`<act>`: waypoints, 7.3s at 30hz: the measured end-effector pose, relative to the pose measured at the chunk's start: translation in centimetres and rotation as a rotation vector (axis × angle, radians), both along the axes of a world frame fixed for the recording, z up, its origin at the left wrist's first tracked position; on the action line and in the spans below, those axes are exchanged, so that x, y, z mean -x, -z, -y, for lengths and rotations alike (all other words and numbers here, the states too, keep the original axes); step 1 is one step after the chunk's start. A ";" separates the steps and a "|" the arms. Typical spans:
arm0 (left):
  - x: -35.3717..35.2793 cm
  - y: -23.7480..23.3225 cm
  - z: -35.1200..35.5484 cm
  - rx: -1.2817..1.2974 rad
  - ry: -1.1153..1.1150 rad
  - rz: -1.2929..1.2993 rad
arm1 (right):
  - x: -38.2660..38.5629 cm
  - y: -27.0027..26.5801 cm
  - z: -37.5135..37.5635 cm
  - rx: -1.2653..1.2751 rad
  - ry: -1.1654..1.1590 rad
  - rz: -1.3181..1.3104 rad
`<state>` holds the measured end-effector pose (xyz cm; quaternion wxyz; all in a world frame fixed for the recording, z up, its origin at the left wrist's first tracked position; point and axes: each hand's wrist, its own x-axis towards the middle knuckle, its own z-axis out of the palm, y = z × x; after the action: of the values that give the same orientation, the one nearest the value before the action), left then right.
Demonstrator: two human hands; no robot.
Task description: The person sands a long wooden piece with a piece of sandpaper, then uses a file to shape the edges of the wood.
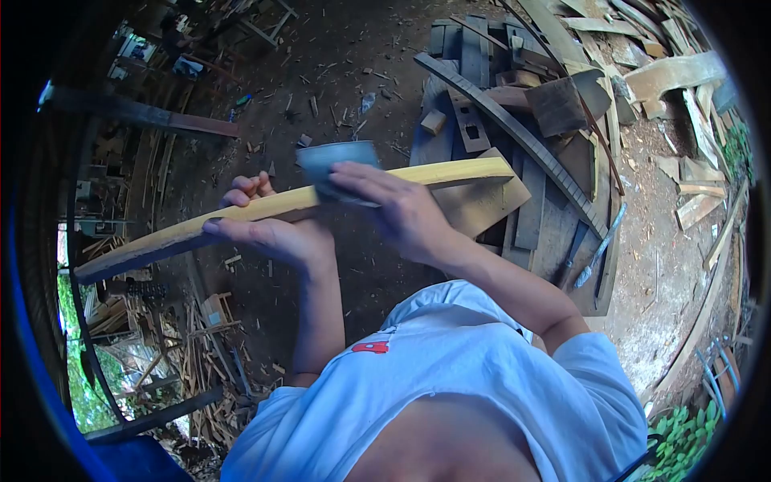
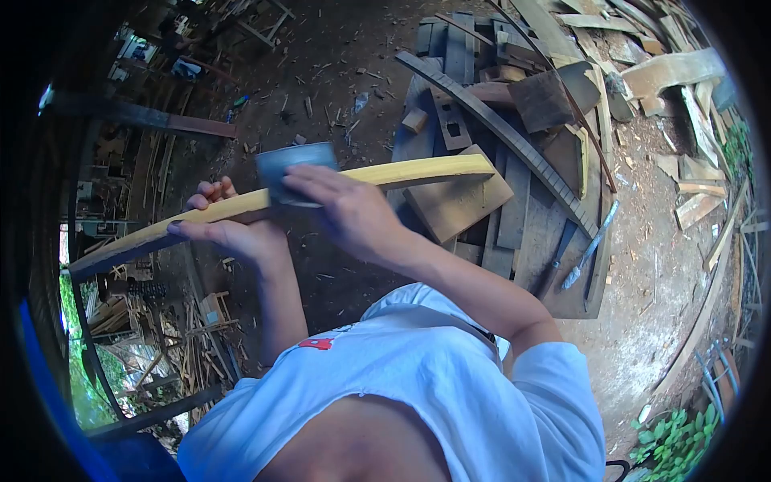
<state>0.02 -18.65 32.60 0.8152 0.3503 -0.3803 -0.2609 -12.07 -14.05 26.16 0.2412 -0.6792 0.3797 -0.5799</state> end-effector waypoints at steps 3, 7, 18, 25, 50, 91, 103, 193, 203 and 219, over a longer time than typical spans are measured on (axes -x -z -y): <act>-0.6 0.2 -0.1 -0.025 -0.016 0.010 | 4.5 7.6 -0.1 -0.402 0.206 0.078; -1.4 0.7 0.0 -0.045 -0.023 0.075 | 4.2 8.4 0.2 -0.422 0.370 -0.045; -2.3 1.3 0.4 -0.083 0.013 -0.016 | 4.0 10.3 -0.8 -0.273 0.342 -0.028; -1.9 0.9 -0.3 -0.039 0.334 -0.041 | 5.3 13.6 -1.0 -0.280 0.636 -0.046; -0.9 0.3 0.0 0.049 0.390 -0.043 | 9.9 17.4 -0.7 -0.505 0.635 0.009; -7.6 -0.4 2.5 -0.010 0.347 -0.199 | 15.3 27.9 -13.5 -0.660 1.289 -0.405; -4.4 2.3 4.4 -0.100 0.272 -0.100 | 11.9 29.4 -20.8 -0.817 1.480 -0.276; -2.8 1.3 2.1 -0.124 0.339 -0.086 | 3.6 8.3 -3.8 -0.446 0.420 -0.577; -3.4 1.7 2.1 -0.125 0.300 -0.078 | 10.8 19.1 -6.0 -0.651 0.650 -0.584; -2.0 0.8 1.9 -0.121 0.295 -0.066 | 6.3 11.6 -4.5 -0.530 0.495 -0.505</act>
<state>1.99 -20.51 31.78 0.7576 0.3304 -0.3843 -0.4113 -18.34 -9.50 14.58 0.1605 -0.6030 0.7134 -0.3188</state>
